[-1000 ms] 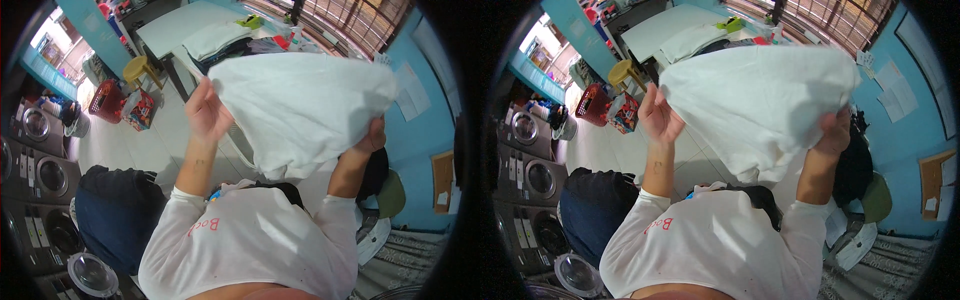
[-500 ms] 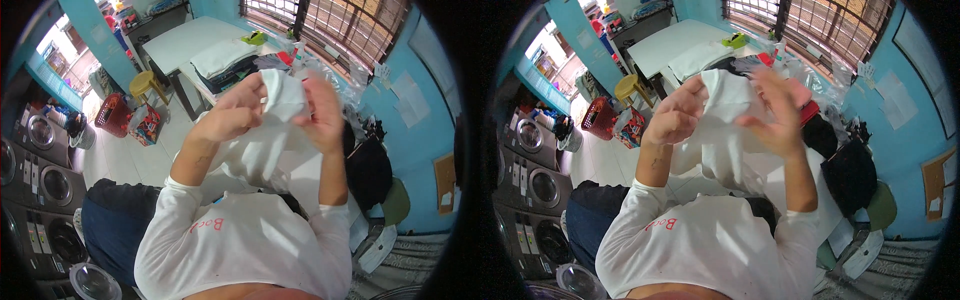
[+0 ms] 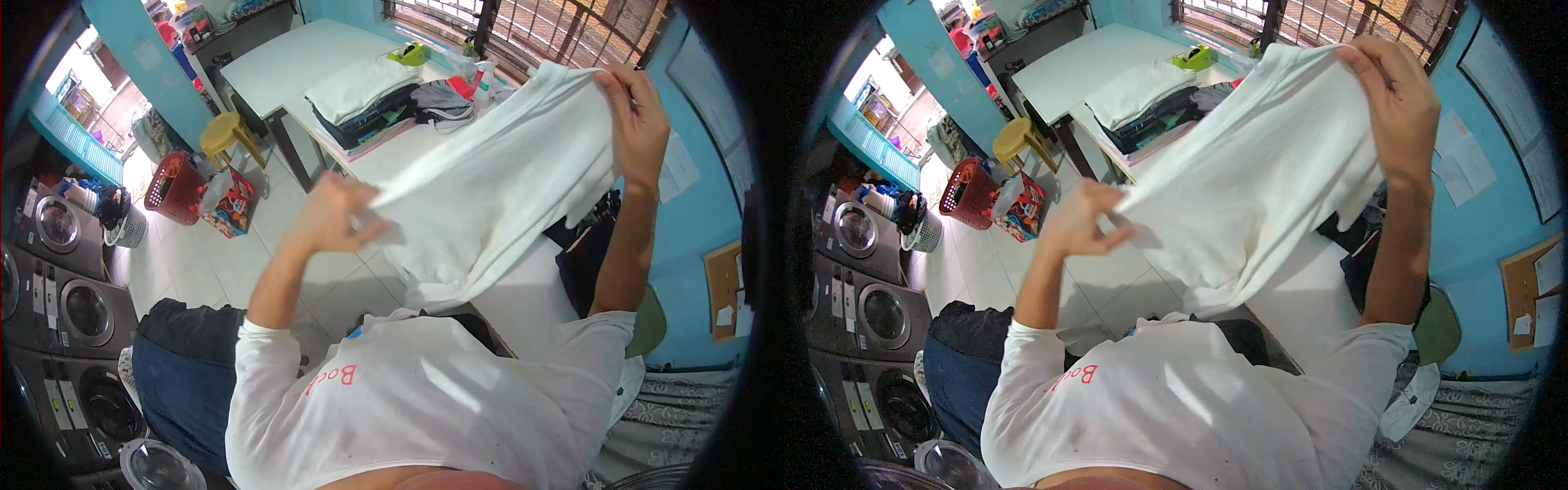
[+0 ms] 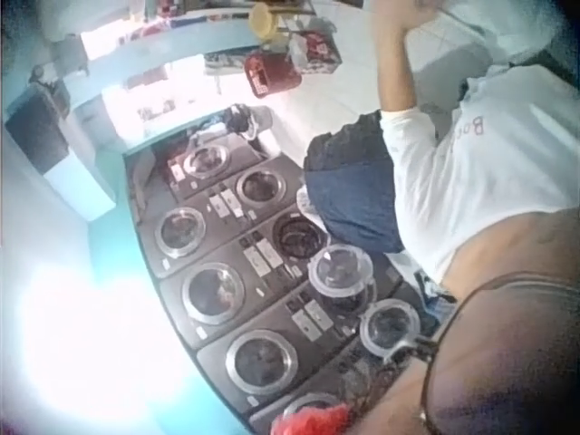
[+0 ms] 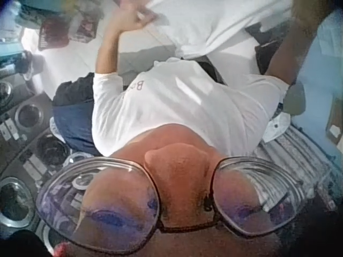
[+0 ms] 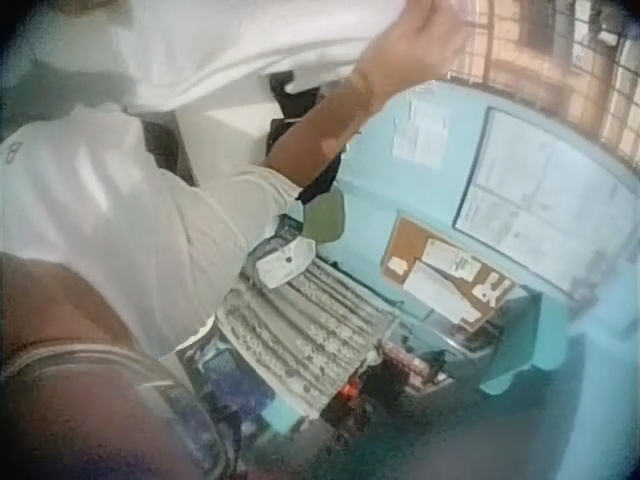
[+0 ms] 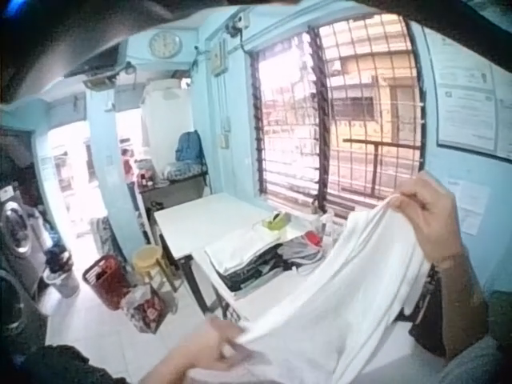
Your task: Folding various pieces of laundry, including a dark t-shirt, a white t-shirt, and a pink towel, on a table in a laundry shop.
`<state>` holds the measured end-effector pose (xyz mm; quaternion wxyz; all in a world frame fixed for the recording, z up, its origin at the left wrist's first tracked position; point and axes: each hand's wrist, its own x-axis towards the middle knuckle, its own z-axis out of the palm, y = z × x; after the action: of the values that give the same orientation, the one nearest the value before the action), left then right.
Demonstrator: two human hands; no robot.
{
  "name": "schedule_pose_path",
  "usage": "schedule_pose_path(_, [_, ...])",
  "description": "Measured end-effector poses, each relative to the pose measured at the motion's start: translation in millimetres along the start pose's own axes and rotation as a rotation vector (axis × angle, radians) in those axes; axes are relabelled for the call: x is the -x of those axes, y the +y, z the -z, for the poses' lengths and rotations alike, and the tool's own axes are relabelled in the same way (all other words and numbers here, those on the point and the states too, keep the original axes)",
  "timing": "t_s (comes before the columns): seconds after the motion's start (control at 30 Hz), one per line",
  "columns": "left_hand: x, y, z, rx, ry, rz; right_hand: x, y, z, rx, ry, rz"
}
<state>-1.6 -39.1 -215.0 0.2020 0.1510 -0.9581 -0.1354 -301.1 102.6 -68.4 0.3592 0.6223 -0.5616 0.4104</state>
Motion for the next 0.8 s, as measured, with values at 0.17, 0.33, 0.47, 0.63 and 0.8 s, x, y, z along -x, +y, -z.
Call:
schedule_pose_path(0.17, [1.1,-17.0,60.1,-0.157,0.445,-0.054,8.1,5.3,12.1,-0.158,-0.098,-0.278])
schedule_pose_path(0.33, [-7.9,-20.6,51.8,-0.022,0.752,0.13,14.0,5.3,28.2,-0.308,-0.129,-0.267])
schedule_pose_path(0.47, [-11.5,-34.0,28.4,-0.021,0.84,0.252,21.8,-1.7,51.8,-0.418,-0.307,-0.342])
schedule_pose_path(0.63, [-2.3,-35.1,-8.0,0.022,0.947,0.477,36.8,-17.2,93.9,-0.225,-0.547,-0.304])
schedule_pose_path(0.8, [14.3,-45.7,-28.2,0.525,0.608,0.366,64.4,-10.6,84.2,-0.138,-0.333,-0.651])
